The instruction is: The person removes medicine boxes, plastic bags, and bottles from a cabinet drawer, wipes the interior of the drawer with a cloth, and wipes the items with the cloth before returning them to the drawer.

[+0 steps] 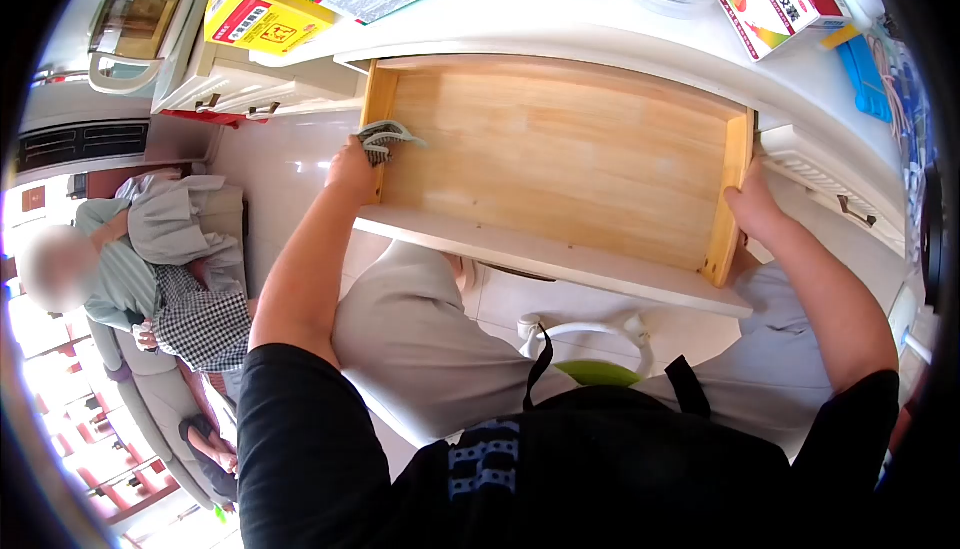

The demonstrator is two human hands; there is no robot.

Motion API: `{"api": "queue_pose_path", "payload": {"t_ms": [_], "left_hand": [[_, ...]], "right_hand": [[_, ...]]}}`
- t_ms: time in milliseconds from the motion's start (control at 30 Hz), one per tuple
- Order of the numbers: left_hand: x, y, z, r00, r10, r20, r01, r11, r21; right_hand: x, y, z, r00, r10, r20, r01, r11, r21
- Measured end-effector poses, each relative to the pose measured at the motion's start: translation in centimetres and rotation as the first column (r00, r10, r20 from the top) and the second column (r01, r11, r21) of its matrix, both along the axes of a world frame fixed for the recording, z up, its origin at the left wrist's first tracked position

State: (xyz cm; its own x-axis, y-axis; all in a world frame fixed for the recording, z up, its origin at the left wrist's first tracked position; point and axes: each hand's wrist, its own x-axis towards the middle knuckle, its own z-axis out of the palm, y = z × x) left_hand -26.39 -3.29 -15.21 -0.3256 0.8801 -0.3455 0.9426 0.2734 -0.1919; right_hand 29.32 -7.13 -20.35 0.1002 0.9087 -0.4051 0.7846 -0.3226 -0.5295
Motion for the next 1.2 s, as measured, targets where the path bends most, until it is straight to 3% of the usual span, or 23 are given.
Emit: {"api": "queue_pose_path", "payload": {"t_ms": [133,167,200,233,300,333,367,433,500,567,633,667,767,833,900,933,1000,1033,1067,1100,1133,1167,1200], "left_hand": [[1.0,1.9,3.6,0.999,0.003,0.036,-0.002,1.000,-0.020],[2.7,2.1,4.9,0.998,-0.049,-0.043,0.057,0.977,0.203],[2.2,2.1,4.9,0.962,-0.271,-0.021,0.253,0.867,0.429],[1.9,2.4,4.3,0.964,-0.265,-0.022,0.249,0.870,0.426],[1.6,3.2,1.9,0.857,-0.514,-0.027,0.465,0.750,0.470],[1.7,3.6,0.6,0.816,-0.558,-0.149,0.576,0.767,0.282],[1.6,3.8,-0.7,0.815,-0.562,-0.139,0.576,0.765,0.288],[1.0,3.9,-3.5,0.525,-0.761,-0.381,0.714,0.638,-0.290],[1.8,3.6,-5.0,0.499,-0.750,-0.435,0.696,0.645,-0.314],[4.1,3.2,-2.8,0.628,-0.721,-0.293,0.552,0.678,-0.485],[4.2,2.3,-2.5,0.626,-0.736,-0.258,0.578,0.660,-0.481],[4.3,1.5,-2.1,0.689,-0.699,-0.191,0.533,0.667,-0.521],[4.3,-1.0,-0.9,0.779,-0.622,-0.077,0.464,0.655,-0.597],[3.1,-1.5,-0.6,0.812,-0.583,-0.038,0.431,0.642,-0.634],[2.2,-1.1,-0.8,0.891,-0.438,0.118,0.408,0.661,-0.630],[2.2,-0.7,-0.6,0.891,-0.440,0.110,0.406,0.666,-0.626],[2.6,0.2,-0.2,0.888,-0.037,0.458,0.307,0.790,-0.531],[2.3,0.7,-1.1,0.889,-0.045,0.457,0.311,0.791,-0.527],[1.8,1.1,-2.8,0.913,0.100,0.396,0.010,0.964,-0.267],[1.8,1.6,-3.5,0.886,0.256,0.387,-0.295,0.955,0.043],[1.7,2.5,-3.7,0.822,0.322,0.470,-0.467,0.853,0.233],[1.0,3.8,-4.5,0.821,0.317,0.474,-0.464,0.855,0.232],[1.0,5.1,-4.5,0.833,0.310,0.459,-0.494,0.790,0.363]], "right_hand": [[0.0,-0.1,0.0,0.999,-0.035,-0.019,0.034,0.999,-0.037],[-0.3,-0.2,0.4,0.999,-0.032,-0.020,0.031,0.999,-0.045],[-0.7,-0.1,1.3,0.998,-0.024,-0.057,0.022,0.999,-0.042],[-0.9,0.0,1.7,0.996,-0.014,-0.093,0.011,0.999,-0.035],[-1.2,0.0,1.8,0.997,-0.013,-0.071,0.010,0.999,-0.043],[-1.0,0.1,1.9,0.999,-0.023,-0.043,0.021,0.999,-0.047],[-0.8,-0.1,1.6,0.999,-0.028,-0.032,0.026,0.999,-0.047],[-0.6,-0.2,0.9,0.999,0.024,-0.046,-0.022,0.998,0.052],[-0.6,0.1,1.7,0.999,0.022,-0.043,-0.022,1.000,0.018],[-1.4,-0.2,2.6,0.998,0.029,-0.064,-0.030,0.999,-0.021],[-1.7,0.0,3.3,0.994,-0.034,-0.102,0.026,0.996,-0.082],[-1.6,-0.2,2.9,0.994,-0.036,-0.103,0.028,0.996,-0.080],[-1.3,-0.8,2.1,0.997,0.013,-0.070,-0.008,0.997,0.075],[-1.9,-0.5,2.9,0.992,-0.086,-0.097,0.079,0.995,-0.068],[-1.8,-0.5,2.7,0.996,-0.054,-0.070,0.051,0.998,-0.045],[-1.6,-0.5,2.5,0.999,-0.025,-0.035,0.024,0.999,-0.025],[-1.6,-0.7,2.1,0.998,-0.045,-0.046,0.045,0.999,0.000],[-1.5,-0.7,1.8,0.997,-0.063,-0.050,0.064,0.998,0.016],[-1.2,-0.8,0.9,0.996,-0.069,-0.049,0.070,0.997,0.018],[-1.1,-0.8,0.4,0.998,-0.069,0.000,0.069,0.997,0.016],[-0.9,-0.6,-0.1,0.996,-0.071,0.050,0.070,0.997,0.018],[-0.5,-0.6,-0.3,0.996,-0.076,0.054,0.075,0.997,0.020],[-0.8,-0.6,0.3,0.997,-0.077,0.031,0.077,0.997,-0.014]]}}
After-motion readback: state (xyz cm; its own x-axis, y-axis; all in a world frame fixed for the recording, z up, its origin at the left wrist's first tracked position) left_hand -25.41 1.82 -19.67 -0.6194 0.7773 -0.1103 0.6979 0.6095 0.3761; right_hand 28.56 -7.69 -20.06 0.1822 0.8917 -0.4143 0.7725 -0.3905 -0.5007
